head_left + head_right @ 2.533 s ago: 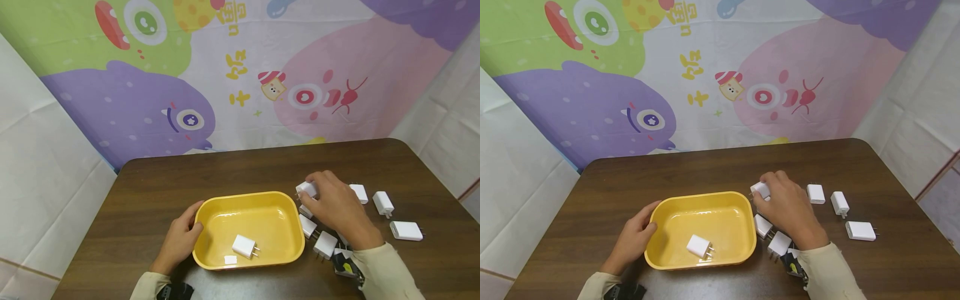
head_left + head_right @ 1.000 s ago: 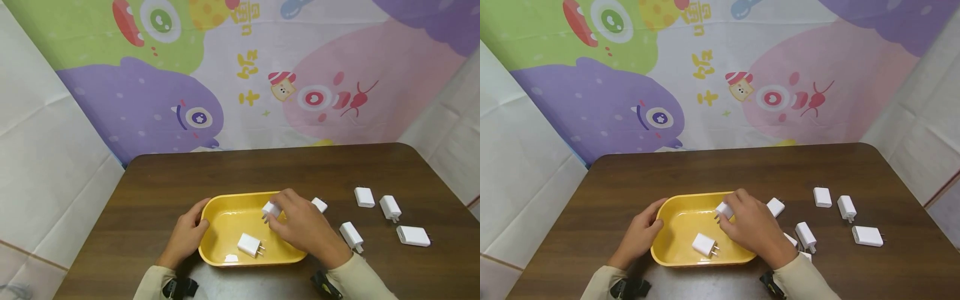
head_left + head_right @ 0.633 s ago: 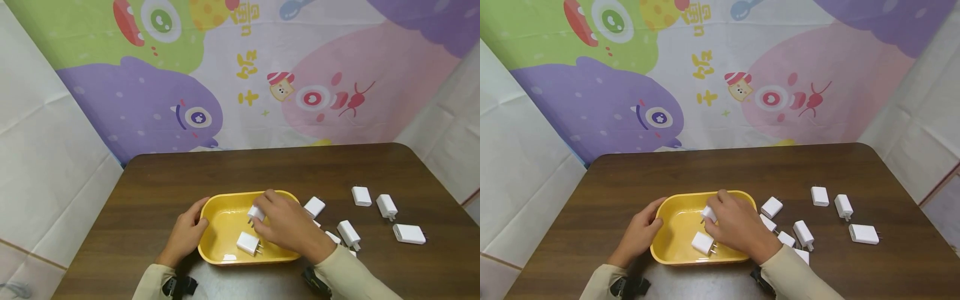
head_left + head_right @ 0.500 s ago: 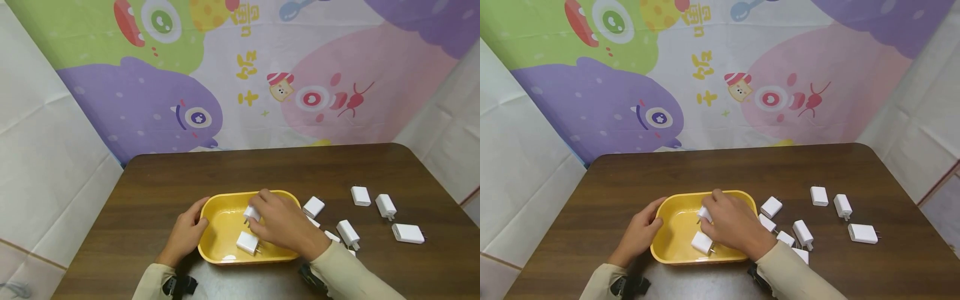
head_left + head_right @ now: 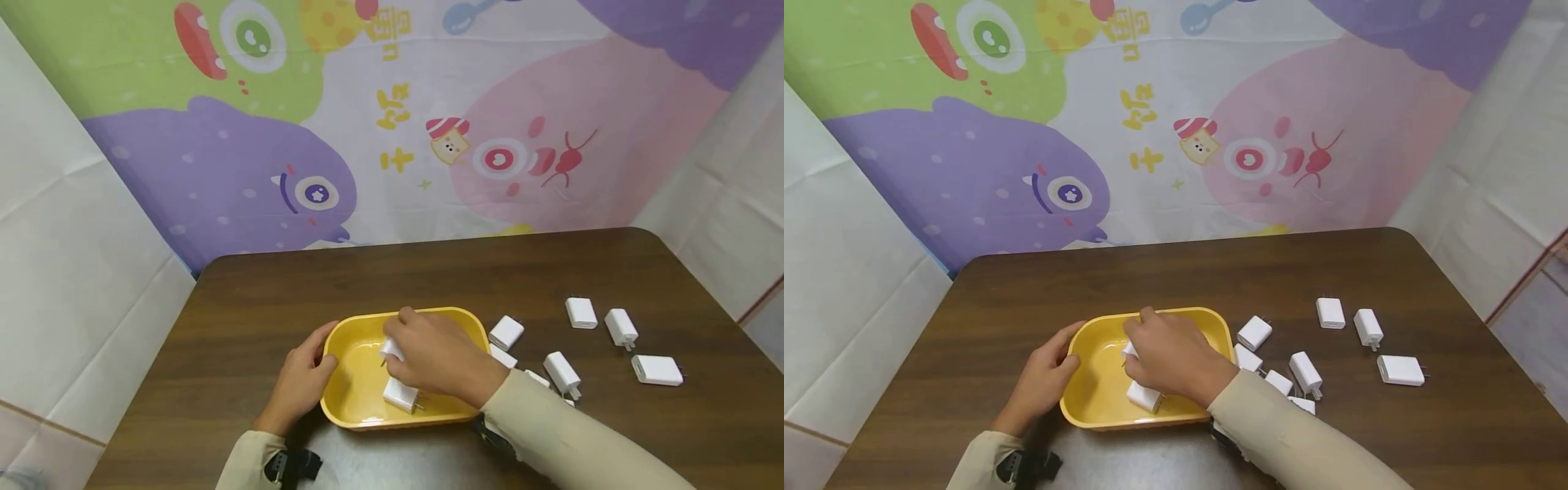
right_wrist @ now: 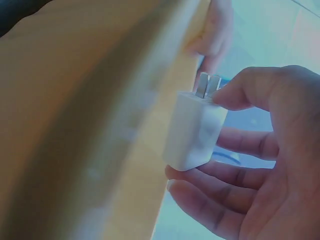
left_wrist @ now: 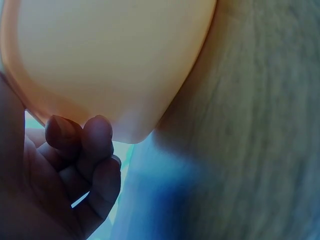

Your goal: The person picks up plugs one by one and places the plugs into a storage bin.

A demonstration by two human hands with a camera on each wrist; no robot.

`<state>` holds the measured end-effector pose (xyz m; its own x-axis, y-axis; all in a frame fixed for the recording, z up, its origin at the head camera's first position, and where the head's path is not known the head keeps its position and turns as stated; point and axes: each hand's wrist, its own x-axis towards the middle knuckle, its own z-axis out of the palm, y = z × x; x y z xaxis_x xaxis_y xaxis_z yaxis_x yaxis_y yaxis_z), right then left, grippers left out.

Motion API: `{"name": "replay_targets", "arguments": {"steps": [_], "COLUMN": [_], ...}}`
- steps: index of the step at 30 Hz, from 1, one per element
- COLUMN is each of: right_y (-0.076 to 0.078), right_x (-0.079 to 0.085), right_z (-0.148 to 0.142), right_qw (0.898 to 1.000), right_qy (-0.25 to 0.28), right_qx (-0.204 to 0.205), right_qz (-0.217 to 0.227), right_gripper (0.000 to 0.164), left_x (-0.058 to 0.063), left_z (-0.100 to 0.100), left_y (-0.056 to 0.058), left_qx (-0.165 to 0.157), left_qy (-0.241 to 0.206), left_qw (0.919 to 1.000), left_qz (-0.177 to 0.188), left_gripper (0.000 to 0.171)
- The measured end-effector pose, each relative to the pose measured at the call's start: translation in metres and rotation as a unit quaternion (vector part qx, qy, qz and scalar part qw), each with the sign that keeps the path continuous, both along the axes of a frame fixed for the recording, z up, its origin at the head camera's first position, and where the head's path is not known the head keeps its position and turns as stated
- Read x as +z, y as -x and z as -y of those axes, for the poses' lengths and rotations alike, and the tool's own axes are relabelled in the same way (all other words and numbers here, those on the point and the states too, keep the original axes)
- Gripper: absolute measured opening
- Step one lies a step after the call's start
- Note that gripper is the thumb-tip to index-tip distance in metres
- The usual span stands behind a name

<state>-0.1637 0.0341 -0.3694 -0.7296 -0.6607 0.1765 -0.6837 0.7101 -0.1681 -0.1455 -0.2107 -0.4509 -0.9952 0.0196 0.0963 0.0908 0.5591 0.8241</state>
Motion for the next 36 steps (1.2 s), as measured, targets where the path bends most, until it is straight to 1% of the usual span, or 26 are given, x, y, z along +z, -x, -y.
{"name": "replay_targets", "arguments": {"steps": [4, 9, 15, 18, 22, 24, 29, 31, 36], "right_y": [0.004, 0.007, 0.011, 0.013, 0.018, 0.021, 0.028, 0.03, 0.031], "right_x": [-0.002, 0.001, 0.007, 0.006, 0.003, 0.001, -0.005, -0.007, -0.011], "right_z": [0.011, 0.026, 0.043, 0.049, 0.054, 0.057, 0.066, 0.071, 0.081], "right_qw": [0.999, 0.996, 0.992, 0.991, 0.989, 0.988, 0.985, 0.984, 0.982], "right_qy": [-0.033, -0.068, -0.109, -0.118, -0.125, -0.129, -0.142, -0.15, -0.163], "right_qx": [0.02, 0.04, 0.051, 0.05, 0.05, 0.054, 0.067, 0.068, 0.055], "right_qz": [0.033, 0.034, 0.037, 0.049, 0.058, 0.059, 0.072, 0.075, 0.077], "right_gripper": [0.029, 0.032, 0.034, 0.037, 0.037, 0.034, 0.021, 0.02, 0.03], "left_x": [-0.001, 0.001, 0.002, 0.001, -0.001, -0.001, -0.001, -0.001, 0.001], "left_z": [0.0, 0.0, 0.001, 0.001, 0.001, 0.001, 0.001, 0.001, 0.001], "left_y": [0.0, 0.0, -0.001, -0.001, 0.0, 0.0, 0.0, 0.0, -0.001], "left_qx": [0.003, 0.0, -0.002, -0.003, -0.003, -0.004, -0.004, -0.004, -0.003], "left_qy": [0.006, 0.002, 0.007, 0.009, 0.009, 0.007, 0.007, 0.008, 0.0], "left_qw": [1.0, 1.0, 0.9999, 0.9999, 0.9999, 0.9999, 0.9998, 0.9998, 0.9999], "left_qz": [-0.001, -0.007, -0.013, -0.014, -0.009, -0.009, -0.02, -0.02, -0.015], "left_gripper": [0.053, 0.054, 0.054, 0.054, 0.054, 0.054, 0.054, 0.054, 0.055]}}
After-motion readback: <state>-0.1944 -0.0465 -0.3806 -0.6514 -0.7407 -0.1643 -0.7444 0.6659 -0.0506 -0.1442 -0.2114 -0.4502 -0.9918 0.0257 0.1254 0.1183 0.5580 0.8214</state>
